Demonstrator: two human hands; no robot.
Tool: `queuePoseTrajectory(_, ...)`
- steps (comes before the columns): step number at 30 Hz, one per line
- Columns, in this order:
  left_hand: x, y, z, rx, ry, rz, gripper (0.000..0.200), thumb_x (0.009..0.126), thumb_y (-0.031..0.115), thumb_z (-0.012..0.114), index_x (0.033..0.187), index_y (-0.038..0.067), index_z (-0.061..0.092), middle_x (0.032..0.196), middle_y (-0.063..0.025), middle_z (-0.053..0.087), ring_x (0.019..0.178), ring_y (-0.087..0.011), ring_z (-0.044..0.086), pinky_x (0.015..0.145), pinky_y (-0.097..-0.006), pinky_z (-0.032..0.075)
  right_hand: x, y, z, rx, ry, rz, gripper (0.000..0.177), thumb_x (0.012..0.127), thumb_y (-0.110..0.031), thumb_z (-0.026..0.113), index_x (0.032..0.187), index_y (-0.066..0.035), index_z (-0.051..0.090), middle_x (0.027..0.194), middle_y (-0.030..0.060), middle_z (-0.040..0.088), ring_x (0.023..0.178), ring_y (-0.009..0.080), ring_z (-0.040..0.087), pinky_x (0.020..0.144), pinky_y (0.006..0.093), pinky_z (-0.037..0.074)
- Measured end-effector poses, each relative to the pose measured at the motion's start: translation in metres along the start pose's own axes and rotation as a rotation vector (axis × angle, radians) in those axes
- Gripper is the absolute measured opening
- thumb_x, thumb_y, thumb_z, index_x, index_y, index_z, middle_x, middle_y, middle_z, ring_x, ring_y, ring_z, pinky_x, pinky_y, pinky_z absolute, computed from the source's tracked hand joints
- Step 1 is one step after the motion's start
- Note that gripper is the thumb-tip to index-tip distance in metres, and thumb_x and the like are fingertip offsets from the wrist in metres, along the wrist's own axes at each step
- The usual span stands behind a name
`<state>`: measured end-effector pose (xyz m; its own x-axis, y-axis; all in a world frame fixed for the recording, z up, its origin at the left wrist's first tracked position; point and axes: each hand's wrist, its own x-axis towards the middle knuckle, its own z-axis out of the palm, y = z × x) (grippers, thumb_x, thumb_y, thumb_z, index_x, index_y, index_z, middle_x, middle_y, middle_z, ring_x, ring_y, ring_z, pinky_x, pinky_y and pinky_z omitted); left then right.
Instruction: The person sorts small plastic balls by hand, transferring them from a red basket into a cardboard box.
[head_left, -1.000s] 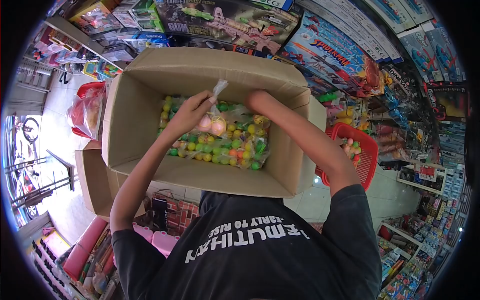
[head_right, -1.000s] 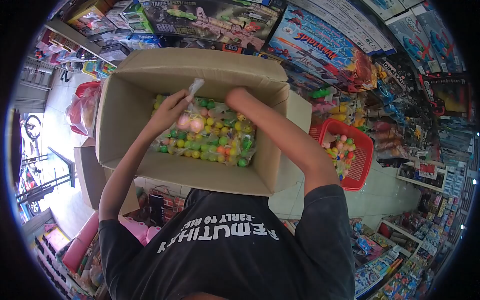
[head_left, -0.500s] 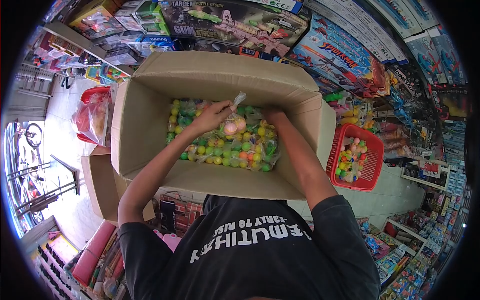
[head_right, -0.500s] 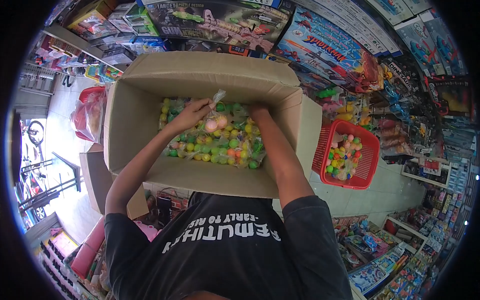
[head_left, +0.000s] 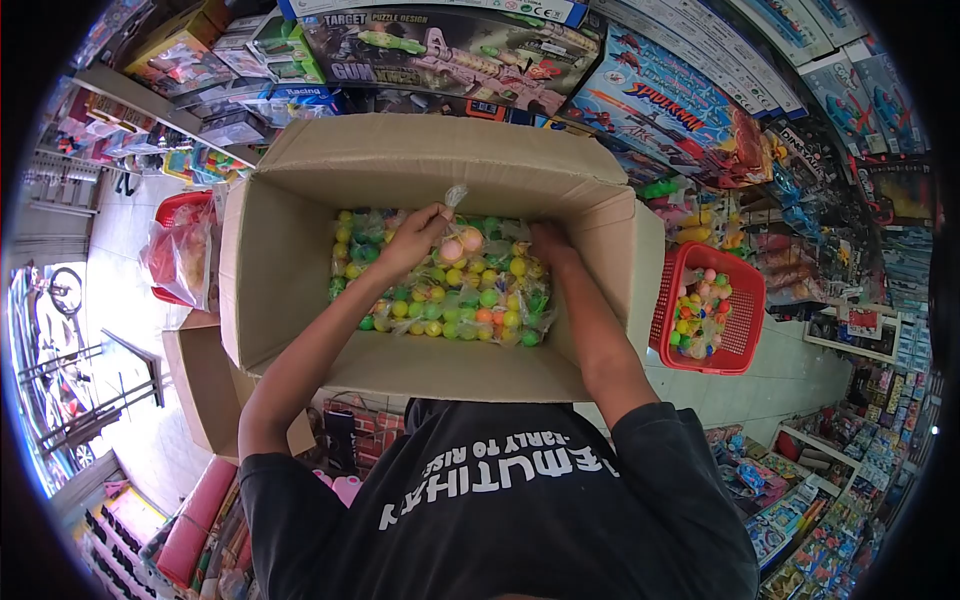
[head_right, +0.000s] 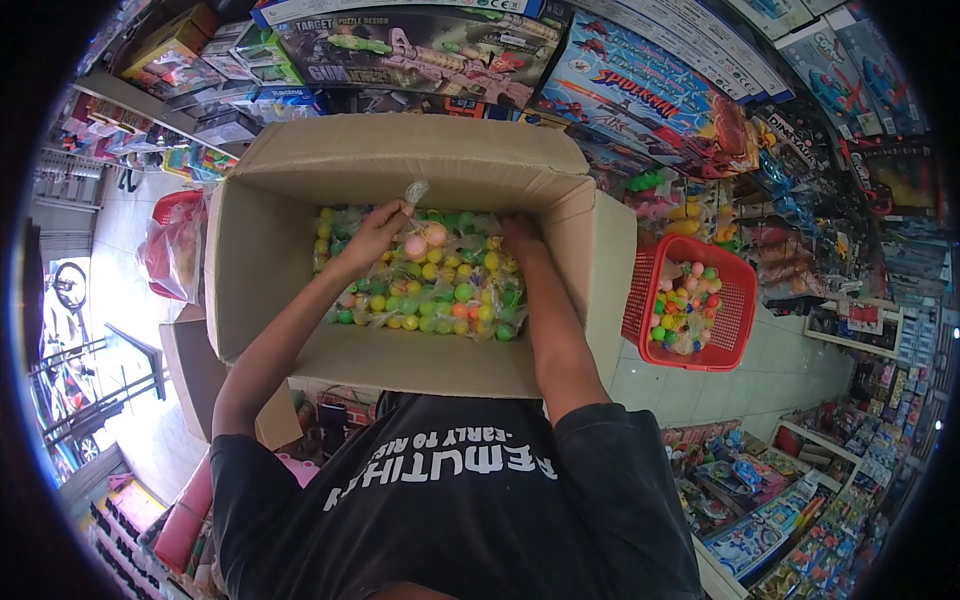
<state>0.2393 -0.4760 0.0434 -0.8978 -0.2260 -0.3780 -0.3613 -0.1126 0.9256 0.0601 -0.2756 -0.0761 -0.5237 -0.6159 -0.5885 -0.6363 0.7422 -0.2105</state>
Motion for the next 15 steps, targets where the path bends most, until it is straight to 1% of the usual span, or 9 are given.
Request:
queuePoseTrajectory(1,0.0,0.002,0.002,-0.042,0.021,0.001,0.022,0.093,0.024,0.041,0.09,0.004,0.049,0.079,0.0025,0.044,0.076,-0.0069,0.038,0.072,-0.022,0.033,0.0,0.001,-0.001,-0.06,0.027,-0.05,0.065,0.061,-0.013,0.071,0.12,-0.003,0.044,0.121,0.0194,0.047,0.115,0.0294,0.043,0.095,0.0382,0.037)
queuePoseTrajectory(2,0.001,0.001,0.003,-0.041,0.018,0.003,0.022,0.093,0.024,0.041,0.09,0.004,0.049,0.079,0.0025,0.044,0.076,-0.0069,0.038,0.072,-0.022,0.033,0.0,0.001,-0.002,-0.12,0.054,-0.1,0.062,0.062,-0.013,0.069,0.119,-0.003,0.045,0.122,0.02,0.046,0.114,0.0292,0.044,0.094,0.0379,0.038)
queuePoseTrajectory(3,0.002,-0.002,0.004,-0.047,0.015,-0.007,0.022,0.093,0.024,0.041,0.09,0.004,0.05,0.079,0.0023,0.044,0.076,-0.0068,0.038,0.072,-0.0221,0.033,0.004,0.003,-0.005,-0.118,0.055,-0.096,0.062,0.062,-0.013,0.069,0.119,-0.003,0.045,0.122,0.02,0.046,0.114,0.0292,0.044,0.094,0.0379,0.038)
queuePoseTrajectory(5,0.004,-0.005,0.005,-0.051,0.006,-0.017,0.022,0.093,0.024,0.041,0.09,0.004,0.05,0.079,0.0022,0.044,0.076,-0.0068,0.038,0.072,-0.0223,0.033,0.017,0.007,-0.013,-0.074,-0.064,-0.084,0.058,0.065,-0.019,0.067,0.117,-0.003,0.048,0.121,0.0186,0.047,0.11,0.0284,0.048,0.09,0.0358,0.042)
queuePoseTrajectory(6,0.006,-0.005,0.007,-0.033,0.0,-0.019,0.022,0.093,0.025,0.041,0.09,0.005,0.05,0.079,0.0021,0.044,0.076,-0.0067,0.038,0.071,-0.0222,0.034,0.009,0.001,-0.02,-0.07,-0.062,-0.079,0.058,0.065,-0.019,0.067,0.117,-0.003,0.048,0.121,0.0186,0.047,0.11,0.0284,0.048,0.09,0.0358,0.042)
queuePoseTrajectory(8,0.013,-0.01,0.006,-0.012,-0.016,-0.021,0.022,0.093,0.025,0.041,0.09,0.005,0.051,0.079,0.002,0.045,0.076,-0.0067,0.039,0.07,-0.0221,0.034,0.008,-0.017,-0.046,-0.131,-0.19,-0.068,0.056,0.065,-0.02,0.067,0.116,-0.003,0.049,0.121,0.018,0.048,0.109,0.0283,0.049,0.089,0.0354,0.042)
queuePoseTrajectory(10,0.024,-0.024,0.003,0.007,-0.118,-0.137,0.023,0.092,0.034,0.041,0.098,0.014,0.049,0.089,0.0031,0.044,0.081,-0.008,0.045,0.073,-0.027,0.041,0.006,-0.039,-0.071,-0.185,-0.322,-0.05,0.055,0.066,-0.021,0.067,0.115,-0.004,0.05,0.12,0.0174,0.049,0.107,0.0282,0.05,0.087,0.0349,0.042)
queuePoseTrajectory(14,0.035,-0.029,0.018,-0.011,-0.152,-0.205,0.024,0.092,0.036,0.041,0.1,0.015,0.049,0.089,0.0035,0.047,0.08,-0.008,0.048,0.069,-0.0269,0.042,-0.012,-0.069,-0.113,-0.281,-0.59,-0.011,0.053,0.066,-0.024,0.066,0.114,-0.004,0.051,0.119,0.0163,0.05,0.105,0.0279,0.052,0.085,0.034,0.043)
queuePoseTrajectory(15,0.038,-0.033,0.024,-0.067,-0.142,-0.208,0.024,0.092,0.036,0.041,0.101,0.015,0.049,0.09,0.0033,0.048,0.081,-0.0085,0.049,0.069,-0.0268,0.043,-0.014,-0.069,-0.112,-0.275,-0.587,-0.001,0.053,0.066,-0.024,0.066,0.114,-0.004,0.051,0.119,0.0163,0.05,0.105,0.0279,0.052,0.085,0.034,0.043)
